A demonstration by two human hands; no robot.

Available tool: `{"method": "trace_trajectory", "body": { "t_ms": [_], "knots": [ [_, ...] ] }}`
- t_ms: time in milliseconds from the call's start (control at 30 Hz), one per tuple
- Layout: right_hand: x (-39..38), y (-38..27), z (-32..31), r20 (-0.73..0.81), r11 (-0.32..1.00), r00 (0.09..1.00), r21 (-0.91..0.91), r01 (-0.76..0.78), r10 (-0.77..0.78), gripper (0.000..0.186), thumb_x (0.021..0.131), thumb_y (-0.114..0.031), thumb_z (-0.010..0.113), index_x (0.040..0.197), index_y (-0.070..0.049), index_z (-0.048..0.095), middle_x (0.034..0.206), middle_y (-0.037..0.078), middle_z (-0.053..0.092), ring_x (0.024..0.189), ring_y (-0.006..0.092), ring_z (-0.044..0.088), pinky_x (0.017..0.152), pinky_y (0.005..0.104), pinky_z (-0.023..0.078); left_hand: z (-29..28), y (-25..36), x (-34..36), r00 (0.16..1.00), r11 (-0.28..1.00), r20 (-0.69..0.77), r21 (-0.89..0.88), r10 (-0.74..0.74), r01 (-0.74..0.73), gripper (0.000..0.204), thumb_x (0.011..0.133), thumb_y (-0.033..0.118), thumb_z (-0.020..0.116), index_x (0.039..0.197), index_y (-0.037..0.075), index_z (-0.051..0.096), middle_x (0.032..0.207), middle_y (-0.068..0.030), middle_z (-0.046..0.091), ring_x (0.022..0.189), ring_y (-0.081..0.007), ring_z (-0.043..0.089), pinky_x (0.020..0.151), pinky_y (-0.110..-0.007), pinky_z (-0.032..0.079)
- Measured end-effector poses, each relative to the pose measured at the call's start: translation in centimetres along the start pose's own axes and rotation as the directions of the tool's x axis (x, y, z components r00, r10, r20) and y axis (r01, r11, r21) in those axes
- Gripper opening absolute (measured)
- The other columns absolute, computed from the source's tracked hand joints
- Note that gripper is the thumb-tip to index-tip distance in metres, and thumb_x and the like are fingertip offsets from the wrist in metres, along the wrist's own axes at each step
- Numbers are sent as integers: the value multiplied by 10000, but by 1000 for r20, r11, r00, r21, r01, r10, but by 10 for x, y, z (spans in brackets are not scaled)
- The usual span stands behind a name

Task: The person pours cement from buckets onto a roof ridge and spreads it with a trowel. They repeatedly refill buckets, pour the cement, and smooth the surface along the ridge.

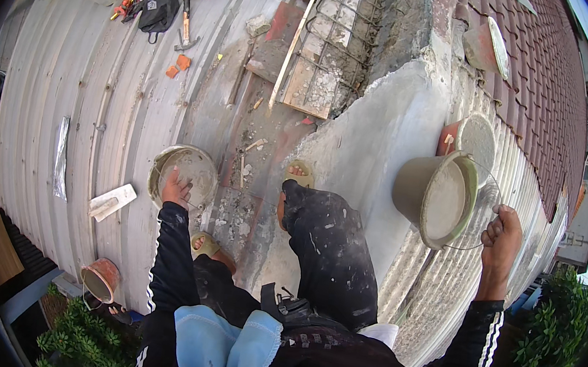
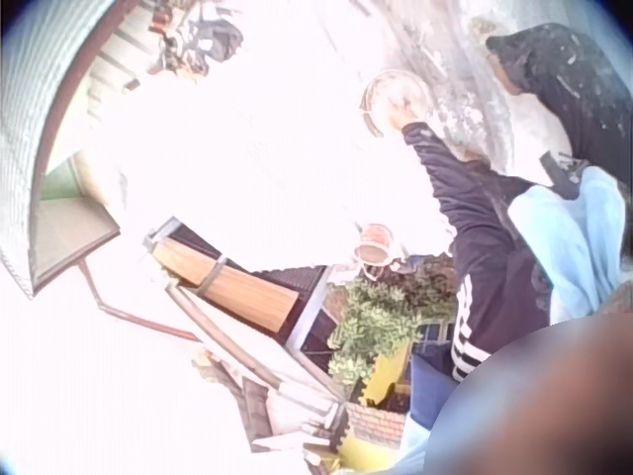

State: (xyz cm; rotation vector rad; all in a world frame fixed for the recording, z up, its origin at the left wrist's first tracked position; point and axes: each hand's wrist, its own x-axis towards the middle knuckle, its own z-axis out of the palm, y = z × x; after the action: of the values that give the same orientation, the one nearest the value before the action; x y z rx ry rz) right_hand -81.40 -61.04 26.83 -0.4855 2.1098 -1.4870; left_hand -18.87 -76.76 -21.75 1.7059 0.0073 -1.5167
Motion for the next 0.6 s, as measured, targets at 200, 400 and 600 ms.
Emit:
{"method": "trace_trajectory", "body": {
  "t_ms": [200, 400, 600],
  "knots": [
    [-15, -11, 19, -47, 999, 999, -41, -21, 19, 120, 1032, -165, 572, 946, -93, 613, 604, -108, 358, 482, 5, 277, 433, 200, 224, 1, 20, -24, 959, 991, -267, -119, -98, 68, 412, 883, 418, 747, 1023, 51, 623, 646, -27, 456, 525, -209, 497, 602, -382, 507],
    [-18, -29, 20, -4, 993, 993, -13, -117, 117, 172, 1015, -198, 597, 863, -119, 595, 598, -107, 354, 478, 21, 274, 444, 222, 241, -4, 61, -49, 970, 979, -149, -95, -191, 178, 323, 854, 285, 731, 816, 155, 438, 631, 3, 306, 484, -167, 322, 532, -378, 417],
    [-5, -51, 19, 20, 973, 974, 34, -227, 226, 196, 988, -196, 614, 814, -108, 594, 581, -92, 371, 467, 28, 291, 441, 232, 237, 50, 118, -95, 969, 982, -162, -31, -189, 186, 272, 855, 251, 672, 752, 193, 428, 577, 22, 266, 431, -166, 263, 484, -359, 360]
  ]
}}
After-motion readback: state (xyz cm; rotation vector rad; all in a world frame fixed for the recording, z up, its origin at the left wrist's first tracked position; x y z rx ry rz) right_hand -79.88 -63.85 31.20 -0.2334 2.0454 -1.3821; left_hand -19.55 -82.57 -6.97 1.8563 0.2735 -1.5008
